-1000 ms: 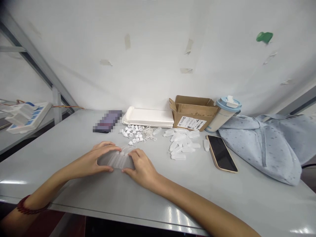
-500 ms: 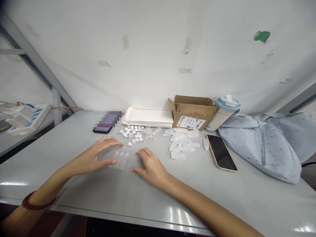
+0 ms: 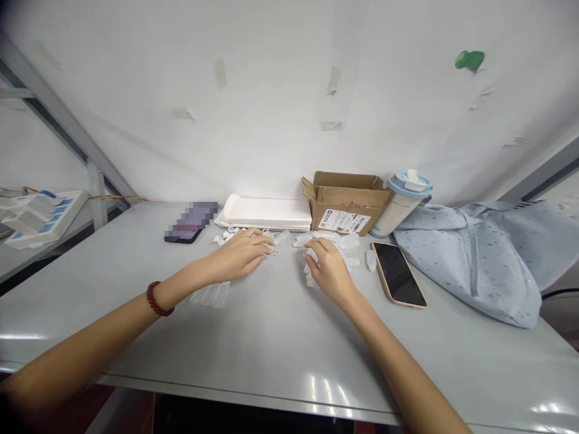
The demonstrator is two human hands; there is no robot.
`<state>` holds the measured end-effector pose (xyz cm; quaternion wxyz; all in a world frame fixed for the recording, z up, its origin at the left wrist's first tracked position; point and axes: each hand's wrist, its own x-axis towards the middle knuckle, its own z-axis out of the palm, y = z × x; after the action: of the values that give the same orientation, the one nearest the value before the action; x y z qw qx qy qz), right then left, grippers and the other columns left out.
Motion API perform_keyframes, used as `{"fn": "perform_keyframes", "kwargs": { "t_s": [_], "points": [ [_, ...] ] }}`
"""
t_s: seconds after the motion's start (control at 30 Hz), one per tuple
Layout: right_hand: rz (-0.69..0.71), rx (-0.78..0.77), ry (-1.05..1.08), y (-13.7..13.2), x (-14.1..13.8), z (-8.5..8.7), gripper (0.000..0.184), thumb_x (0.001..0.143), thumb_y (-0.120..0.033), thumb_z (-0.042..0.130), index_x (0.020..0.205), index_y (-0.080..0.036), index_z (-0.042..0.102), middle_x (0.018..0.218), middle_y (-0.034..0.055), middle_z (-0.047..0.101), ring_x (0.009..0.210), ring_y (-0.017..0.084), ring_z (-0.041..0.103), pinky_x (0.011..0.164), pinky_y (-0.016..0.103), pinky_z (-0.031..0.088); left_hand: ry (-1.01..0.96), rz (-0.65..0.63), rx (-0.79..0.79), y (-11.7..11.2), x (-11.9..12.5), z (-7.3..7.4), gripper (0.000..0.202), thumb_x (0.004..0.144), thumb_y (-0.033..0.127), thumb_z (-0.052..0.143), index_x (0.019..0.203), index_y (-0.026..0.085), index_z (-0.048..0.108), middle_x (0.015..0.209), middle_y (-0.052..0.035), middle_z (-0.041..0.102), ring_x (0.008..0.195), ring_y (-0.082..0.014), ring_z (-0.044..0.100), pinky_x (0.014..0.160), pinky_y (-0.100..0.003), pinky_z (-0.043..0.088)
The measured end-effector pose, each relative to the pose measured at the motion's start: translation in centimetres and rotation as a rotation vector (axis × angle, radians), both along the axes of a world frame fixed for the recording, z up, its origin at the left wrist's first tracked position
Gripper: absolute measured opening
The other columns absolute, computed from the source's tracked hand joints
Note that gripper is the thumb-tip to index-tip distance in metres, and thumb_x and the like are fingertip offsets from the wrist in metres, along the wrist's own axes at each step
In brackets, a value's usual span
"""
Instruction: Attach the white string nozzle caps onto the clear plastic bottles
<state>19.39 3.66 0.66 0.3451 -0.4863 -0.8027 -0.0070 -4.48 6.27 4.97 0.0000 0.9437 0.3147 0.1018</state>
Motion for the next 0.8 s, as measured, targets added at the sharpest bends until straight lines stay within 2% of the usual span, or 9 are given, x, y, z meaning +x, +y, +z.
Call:
{"fn": "perform_keyframes", "kwargs": {
  "t_s": [0.13,0.23,0.4,0.57,0.67,0.8],
  "points": [
    [-0.028,0.011,-0.085,0.5,0.7,-0.4,0.020,0.088,-0.017,0.046,0.102,-0.016,0.060,0.107,0.0127,0.064,0.101,0.027,0.056,0.083,0.041,0.046,0.140,-0.030,0.117,0.9,1.6,-1.1,0.024,0.082,0.004,0.044,0.086,0.014,0.066,0.100,-0.0090,0.065,0.096,-0.0249,0.048,0.074,-0.034,0.037],
    [-0.043,-0.019,-0.159,0.6,0.5,-0.2,0.022,0.089,-0.016,0.044,0.105,-0.016,0.060,0.114,0.0112,0.063,0.105,0.026,0.055,0.083,0.040,0.043,0.123,-0.028,0.124,1.3,1.9,-1.6,0.025,0.081,0.003,0.043,0.087,0.013,0.065,0.095,-0.0095,0.066,0.092,-0.0246,0.048,0.073,-0.035,0.037],
    [-0.059,-0.044,-0.300,1.2,-0.2,0.7,0.023,0.089,-0.013,0.044,0.106,-0.015,0.059,0.116,0.0117,0.063,0.110,0.026,0.052,0.082,0.039,0.039,-0.151,0.034,0.032,1.5,0.9,-1.5,0.034,0.080,0.004,0.042,0.108,0.012,0.060,0.114,-0.0074,0.062,0.100,-0.0239,0.046,0.085,-0.037,0.041],
    [-0.083,-0.138,-0.424,2.6,-0.8,1.7,0.022,0.086,-0.008,0.047,0.102,-0.015,0.061,0.110,0.0119,0.065,0.106,0.027,0.053,0.081,0.038,0.037,-0.461,0.184,-0.090,1.4,-0.6,-0.9,0.048,0.081,0.007,0.041,0.127,0.017,0.049,0.132,-0.0051,0.051,0.117,-0.0224,0.042,0.097,-0.041,0.040],
    [-0.058,-0.163,-0.446,3.7,-1.7,2.1,0.024,0.084,-0.006,0.049,0.103,-0.016,0.061,0.109,0.0107,0.066,0.103,0.026,0.054,0.079,0.036,0.037,-0.577,0.246,-0.151,0.9,-1.4,-0.5,0.056,0.080,0.009,0.041,0.135,0.023,0.040,0.140,-0.0028,0.042,0.124,-0.0226,0.038,0.091,-0.039,0.045],
    [-0.002,-0.189,-0.479,5.2,-3.1,2.1,0.032,0.082,-0.003,0.049,0.109,-0.016,0.058,0.114,0.0094,0.064,0.106,0.023,0.053,0.081,0.032,0.037,-0.662,0.299,-0.197,-0.1,-2.1,-0.3,0.061,0.078,0.010,0.042,0.136,0.027,0.038,0.143,-0.0017,0.039,0.124,-0.0242,0.039,0.072,-0.032,0.052]
  ]
}}
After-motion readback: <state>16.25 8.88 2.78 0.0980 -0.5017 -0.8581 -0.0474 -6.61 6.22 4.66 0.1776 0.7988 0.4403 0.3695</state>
